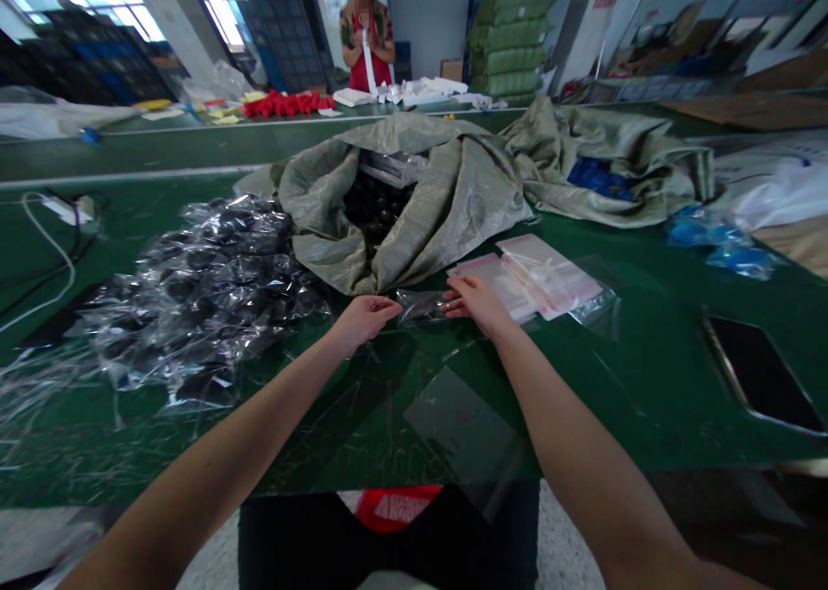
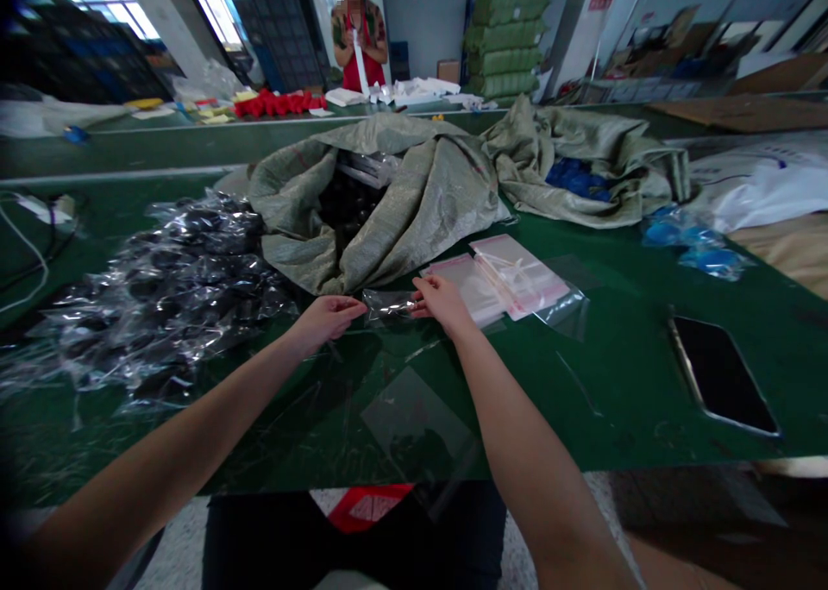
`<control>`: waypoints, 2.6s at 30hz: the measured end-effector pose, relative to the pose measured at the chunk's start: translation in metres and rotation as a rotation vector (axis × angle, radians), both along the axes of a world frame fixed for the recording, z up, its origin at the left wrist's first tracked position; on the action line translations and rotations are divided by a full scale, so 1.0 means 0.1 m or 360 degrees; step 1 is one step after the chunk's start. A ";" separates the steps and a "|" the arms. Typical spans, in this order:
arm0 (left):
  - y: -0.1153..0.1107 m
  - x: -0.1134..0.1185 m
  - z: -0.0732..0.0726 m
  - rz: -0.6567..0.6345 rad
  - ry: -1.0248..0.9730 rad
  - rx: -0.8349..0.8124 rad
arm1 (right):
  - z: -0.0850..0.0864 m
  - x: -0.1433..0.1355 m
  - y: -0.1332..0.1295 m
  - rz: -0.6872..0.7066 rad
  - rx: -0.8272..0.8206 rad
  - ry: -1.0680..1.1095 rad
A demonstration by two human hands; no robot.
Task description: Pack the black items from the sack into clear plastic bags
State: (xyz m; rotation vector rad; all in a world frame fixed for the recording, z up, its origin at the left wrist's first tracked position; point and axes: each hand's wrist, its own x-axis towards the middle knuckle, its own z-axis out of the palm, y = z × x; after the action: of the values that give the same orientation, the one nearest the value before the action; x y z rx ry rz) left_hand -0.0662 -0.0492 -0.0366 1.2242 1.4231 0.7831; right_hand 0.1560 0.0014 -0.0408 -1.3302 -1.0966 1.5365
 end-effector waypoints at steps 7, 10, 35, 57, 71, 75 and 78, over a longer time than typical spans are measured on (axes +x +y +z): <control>0.00 -0.03 -0.02 -0.0005 -0.0051 -0.0033 | 0.17 0.09 -0.11 0.0143 -0.0143 -0.0094; -0.01 -0.02 -0.01 0.0005 0.0000 -0.0031 | 0.18 0.11 -0.13 0.0188 -0.0105 -0.0081; 0.12 0.01 -0.12 -0.0030 0.0470 0.0246 | -0.19 0.11 0.01 0.0203 0.0381 -0.0400; 0.01 0.14 0.01 0.0124 -0.0503 0.0040 | -0.01 0.03 -0.06 0.0171 0.0223 -0.0073; -0.18 0.01 0.13 0.0159 -0.0715 0.0048 | -0.04 -0.02 -0.13 0.0286 -0.0080 0.0665; -0.13 -0.45 0.45 0.0548 -0.0695 0.0215 | -0.03 -0.01 -0.12 0.0324 -0.0061 0.0638; 0.12 -0.92 0.83 0.0877 -0.0454 0.0567 | -0.03 -0.02 -0.10 0.0294 -0.0035 0.0577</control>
State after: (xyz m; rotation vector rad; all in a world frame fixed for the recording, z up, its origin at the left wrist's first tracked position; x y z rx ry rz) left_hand -0.1583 -0.0373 0.0465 0.9241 1.4307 1.5792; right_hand 0.1536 -0.0089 -0.0440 -0.9333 -0.9918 1.8429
